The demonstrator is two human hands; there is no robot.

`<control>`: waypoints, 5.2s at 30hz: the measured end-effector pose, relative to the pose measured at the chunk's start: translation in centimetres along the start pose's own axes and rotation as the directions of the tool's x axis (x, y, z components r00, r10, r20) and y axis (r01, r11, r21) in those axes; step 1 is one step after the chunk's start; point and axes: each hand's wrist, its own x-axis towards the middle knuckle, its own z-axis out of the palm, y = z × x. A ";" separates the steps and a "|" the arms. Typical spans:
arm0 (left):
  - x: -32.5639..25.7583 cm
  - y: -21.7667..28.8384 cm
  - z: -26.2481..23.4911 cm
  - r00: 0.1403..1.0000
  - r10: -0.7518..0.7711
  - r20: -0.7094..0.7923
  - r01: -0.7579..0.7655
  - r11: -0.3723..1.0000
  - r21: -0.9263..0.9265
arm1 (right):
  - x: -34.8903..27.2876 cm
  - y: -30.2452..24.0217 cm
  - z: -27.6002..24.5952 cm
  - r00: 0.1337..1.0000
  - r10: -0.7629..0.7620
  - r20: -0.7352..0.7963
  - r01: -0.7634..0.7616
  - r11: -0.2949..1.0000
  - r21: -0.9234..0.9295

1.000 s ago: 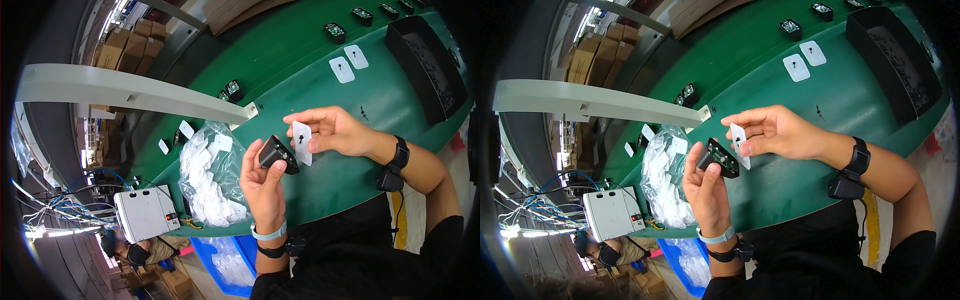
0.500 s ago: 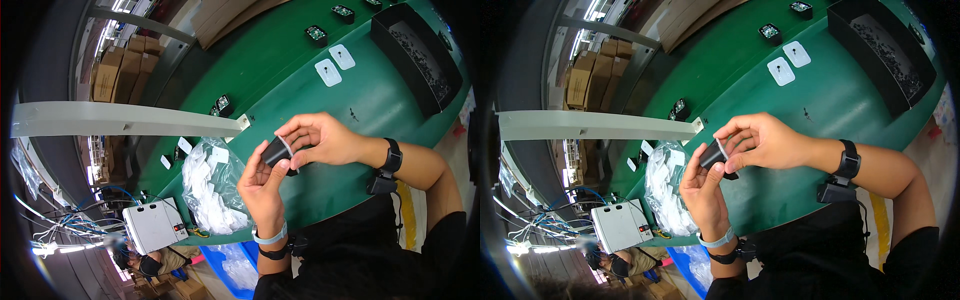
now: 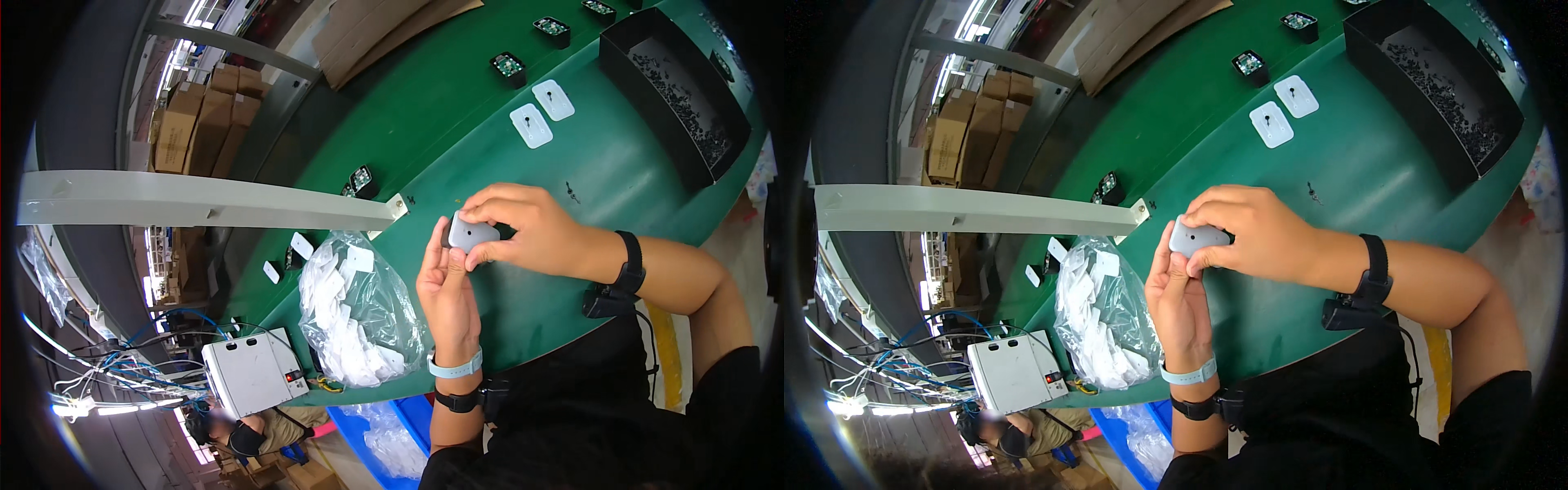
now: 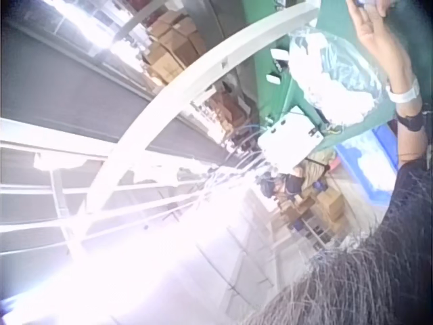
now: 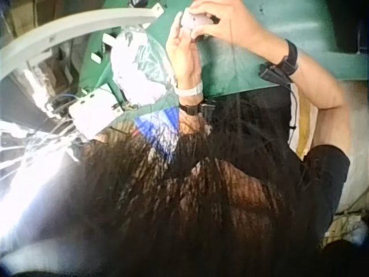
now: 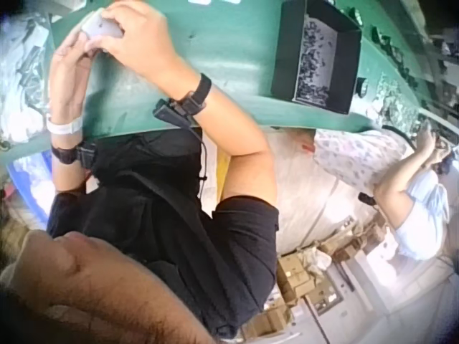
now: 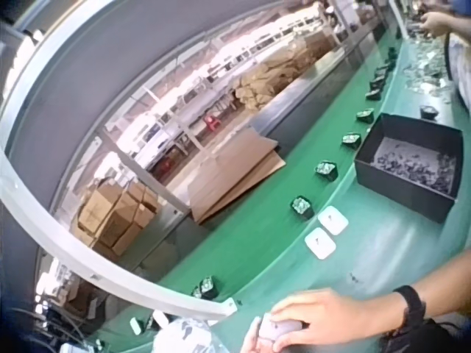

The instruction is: The person assembles small electronic devices at a workstation. They repeatedly pick up white plastic casings and green circuit boards, insert the boards into the casings, and secure them with small screws. The person handles the components one at a time, placing finished units on the table.

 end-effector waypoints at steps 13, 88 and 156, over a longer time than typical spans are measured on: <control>1.1 -1.1 -2.6 0.954 0.251 0.163 -0.267 0.959 0.091 | 3.5 -1.6 0.5 0.812 0.398 0.427 -0.543 0.784 0.302; 1.5 -1.5 -0.4 0.948 0.112 0.298 -0.030 0.963 -0.266 | 3.6 -1.6 -2.0 0.927 -0.332 0.174 0.375 0.846 -0.381; 0.7 -1.5 0.2 0.964 0.190 0.185 -0.227 0.952 0.205 | 2.7 -0.8 -2.5 0.781 0.475 0.405 -0.618 0.685 0.386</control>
